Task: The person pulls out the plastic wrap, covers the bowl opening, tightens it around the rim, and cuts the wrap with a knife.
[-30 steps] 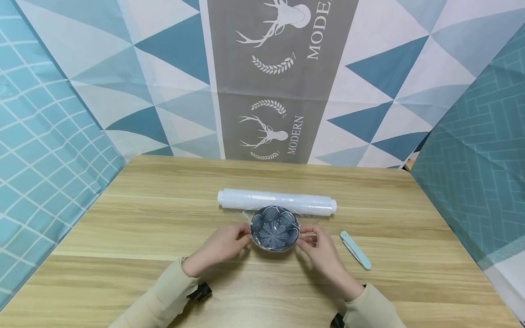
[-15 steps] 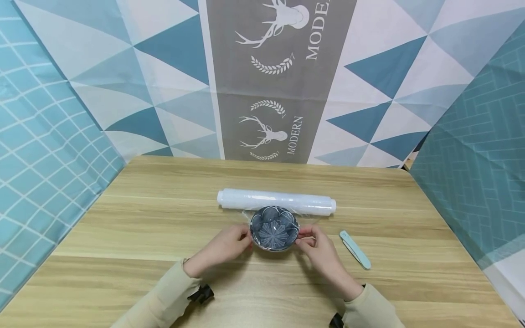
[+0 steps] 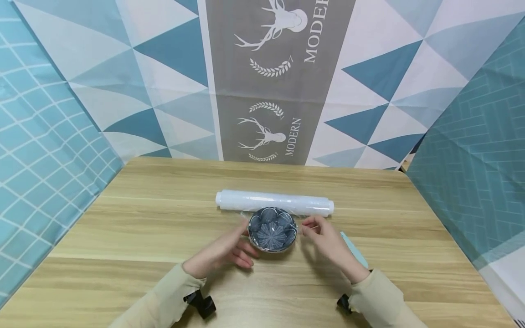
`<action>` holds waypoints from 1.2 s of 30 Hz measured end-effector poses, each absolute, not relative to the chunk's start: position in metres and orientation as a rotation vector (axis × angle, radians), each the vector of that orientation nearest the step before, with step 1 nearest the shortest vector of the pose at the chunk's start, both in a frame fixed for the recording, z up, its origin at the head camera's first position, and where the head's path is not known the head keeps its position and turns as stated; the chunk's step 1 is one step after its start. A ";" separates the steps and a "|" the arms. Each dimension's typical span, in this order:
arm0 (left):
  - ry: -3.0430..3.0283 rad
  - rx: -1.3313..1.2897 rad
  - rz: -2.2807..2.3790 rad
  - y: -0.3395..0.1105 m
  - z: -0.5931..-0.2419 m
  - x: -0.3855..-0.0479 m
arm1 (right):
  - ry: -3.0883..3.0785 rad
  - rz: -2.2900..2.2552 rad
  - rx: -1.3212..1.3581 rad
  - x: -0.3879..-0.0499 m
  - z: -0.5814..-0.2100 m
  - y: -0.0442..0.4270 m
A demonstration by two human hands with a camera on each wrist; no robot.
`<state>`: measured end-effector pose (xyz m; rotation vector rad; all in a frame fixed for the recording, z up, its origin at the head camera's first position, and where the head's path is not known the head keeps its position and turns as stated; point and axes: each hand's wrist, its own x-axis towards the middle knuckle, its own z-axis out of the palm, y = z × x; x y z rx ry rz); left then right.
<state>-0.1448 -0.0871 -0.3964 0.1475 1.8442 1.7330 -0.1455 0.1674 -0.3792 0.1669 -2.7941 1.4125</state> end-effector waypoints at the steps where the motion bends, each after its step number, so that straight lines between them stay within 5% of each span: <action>1: 1.819 0.158 1.733 -0.084 -0.397 -0.144 | -2.800 1.396 0.207 -0.149 -0.376 0.169; 13: 1.720 0.136 1.834 -0.056 -0.406 -0.135 | -2.796 1.002 0.427 -0.199 -0.343 0.182; 24: 1.646 0.129 1.929 -0.053 -0.414 -0.133 | -3.041 0.619 0.683 -0.238 -0.368 0.167; 36: 1.646 0.146 1.946 -0.056 -0.414 -0.130 | -3.094 0.531 0.612 -0.246 -0.371 0.163</action>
